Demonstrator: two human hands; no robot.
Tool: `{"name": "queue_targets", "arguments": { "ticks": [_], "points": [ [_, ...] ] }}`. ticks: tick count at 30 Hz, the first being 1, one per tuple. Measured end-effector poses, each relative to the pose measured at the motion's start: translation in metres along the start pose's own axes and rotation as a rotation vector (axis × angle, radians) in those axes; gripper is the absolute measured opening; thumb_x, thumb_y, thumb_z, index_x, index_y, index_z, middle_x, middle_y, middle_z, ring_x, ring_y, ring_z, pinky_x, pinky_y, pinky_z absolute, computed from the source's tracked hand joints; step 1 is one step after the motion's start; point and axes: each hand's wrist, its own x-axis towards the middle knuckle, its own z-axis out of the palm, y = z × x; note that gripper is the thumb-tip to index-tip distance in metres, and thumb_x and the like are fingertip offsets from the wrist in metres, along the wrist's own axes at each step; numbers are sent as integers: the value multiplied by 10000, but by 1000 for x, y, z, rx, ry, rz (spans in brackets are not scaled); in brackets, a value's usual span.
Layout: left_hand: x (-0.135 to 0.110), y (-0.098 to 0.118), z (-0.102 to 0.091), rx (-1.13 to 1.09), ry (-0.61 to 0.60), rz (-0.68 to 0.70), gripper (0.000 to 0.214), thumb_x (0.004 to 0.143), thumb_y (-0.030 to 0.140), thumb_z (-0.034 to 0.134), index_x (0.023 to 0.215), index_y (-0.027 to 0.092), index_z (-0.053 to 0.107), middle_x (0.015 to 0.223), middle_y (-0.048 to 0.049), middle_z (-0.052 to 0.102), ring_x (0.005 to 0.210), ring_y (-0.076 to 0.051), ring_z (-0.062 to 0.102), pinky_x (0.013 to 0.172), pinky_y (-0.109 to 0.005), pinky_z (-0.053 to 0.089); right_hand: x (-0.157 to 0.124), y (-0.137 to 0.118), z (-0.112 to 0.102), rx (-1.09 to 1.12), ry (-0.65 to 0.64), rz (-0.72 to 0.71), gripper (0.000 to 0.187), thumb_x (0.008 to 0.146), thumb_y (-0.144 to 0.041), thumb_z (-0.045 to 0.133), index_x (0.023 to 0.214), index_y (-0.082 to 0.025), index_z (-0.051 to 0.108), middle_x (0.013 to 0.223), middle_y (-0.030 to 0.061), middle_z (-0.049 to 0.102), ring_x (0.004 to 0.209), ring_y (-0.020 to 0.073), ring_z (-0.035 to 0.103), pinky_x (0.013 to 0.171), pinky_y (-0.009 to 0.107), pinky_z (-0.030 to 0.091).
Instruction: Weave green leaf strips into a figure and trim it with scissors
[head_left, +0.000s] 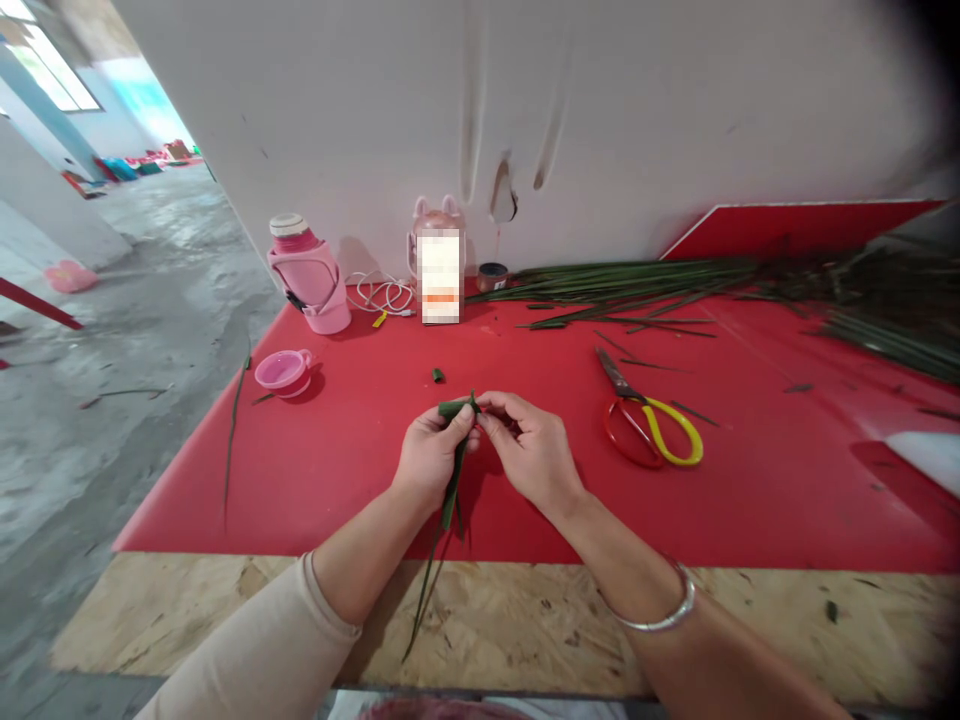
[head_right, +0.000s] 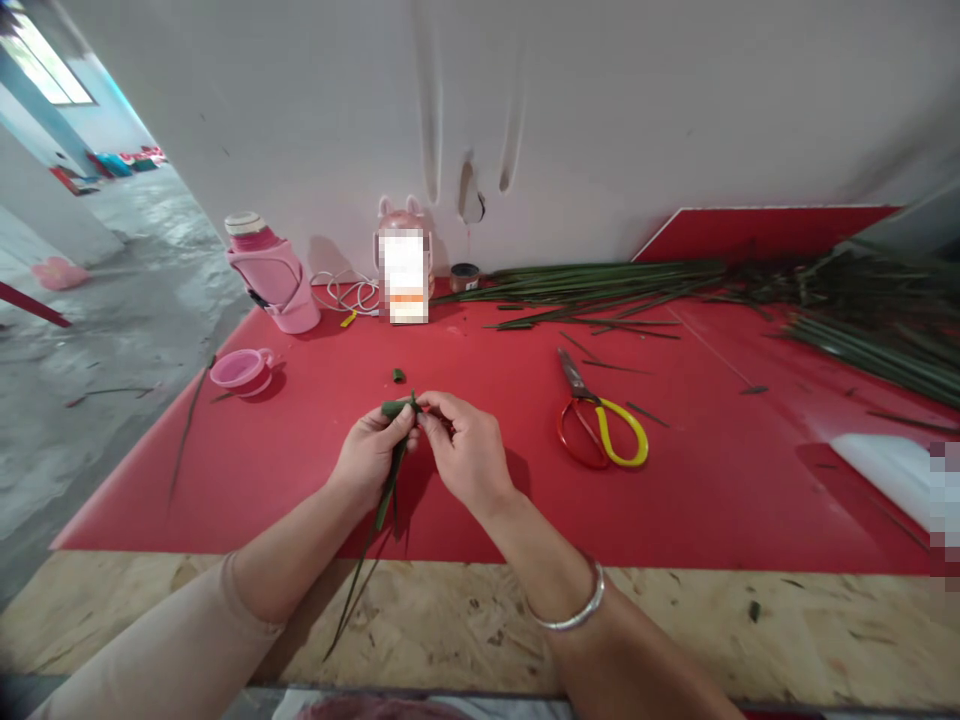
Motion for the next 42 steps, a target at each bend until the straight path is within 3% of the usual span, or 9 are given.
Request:
{"name": "queue_targets", "arguments": {
  "ticks": [4,8,14,16,20,23,28,35,42],
  "points": [
    [0,2,1,52,-14,22,264,613,342,744,720,113,665,526,18,584,440,-40,483,481,-162,393,4,-1,-5,126,-22,122,133,783,-290,583,869,-211,647,781,21,665,682,148,602,618,261,467],
    [-3,2,4,114,-83,27,250,611,331,745,702,110,671,531,11,587,445,-52,483,482,-183,406,7,-3,-6,269,23,308,215,763,-395,596,850,-200,622,551,-33,537,445,99,465,432,228,376],
    [-3,-3,4,103,-108,22,249,619,326,742,731,113,678,577,-5,612,485,-58,512,510,-180,422,7,4,5,507,41,534,242,763,-443,570,716,-210,520,517,-56,469,407,90,439,382,212,329],
    [-1,-2,4,71,-65,-11,267,600,339,755,711,113,666,552,1,598,461,-51,496,490,-172,406,6,4,7,460,54,465,244,769,-451,564,745,-211,528,581,-37,515,471,101,481,429,219,370],
    [2,0,3,-19,31,-46,283,574,344,770,699,122,646,545,24,579,425,-34,458,451,-158,374,1,-3,7,137,66,163,177,786,-375,576,835,-205,581,791,31,635,714,158,584,650,268,459],
    [3,-1,2,-108,50,-58,274,565,315,779,720,132,647,569,34,586,429,-29,456,469,-159,384,-1,-5,6,-29,59,84,134,802,-302,565,873,-204,623,858,51,673,790,180,612,740,299,463],
    [5,-4,2,-258,72,-60,219,568,239,782,699,136,639,642,15,629,576,-55,553,608,-166,426,-2,-3,8,-157,84,9,119,826,-253,528,843,-209,638,813,48,687,736,177,622,693,295,468],
    [5,-5,-1,-277,105,-101,234,578,267,778,683,138,614,567,36,573,490,-46,492,532,-174,391,-3,-4,11,-514,-29,-283,199,849,-138,433,727,-195,579,710,69,628,705,196,551,687,324,429],
    [8,-6,-3,-227,122,-69,220,574,243,773,690,122,630,582,24,575,496,-41,477,521,-170,374,-2,-8,6,-531,-158,-295,200,826,-85,414,735,-182,562,714,73,609,705,197,534,678,320,414]
  ]
}}
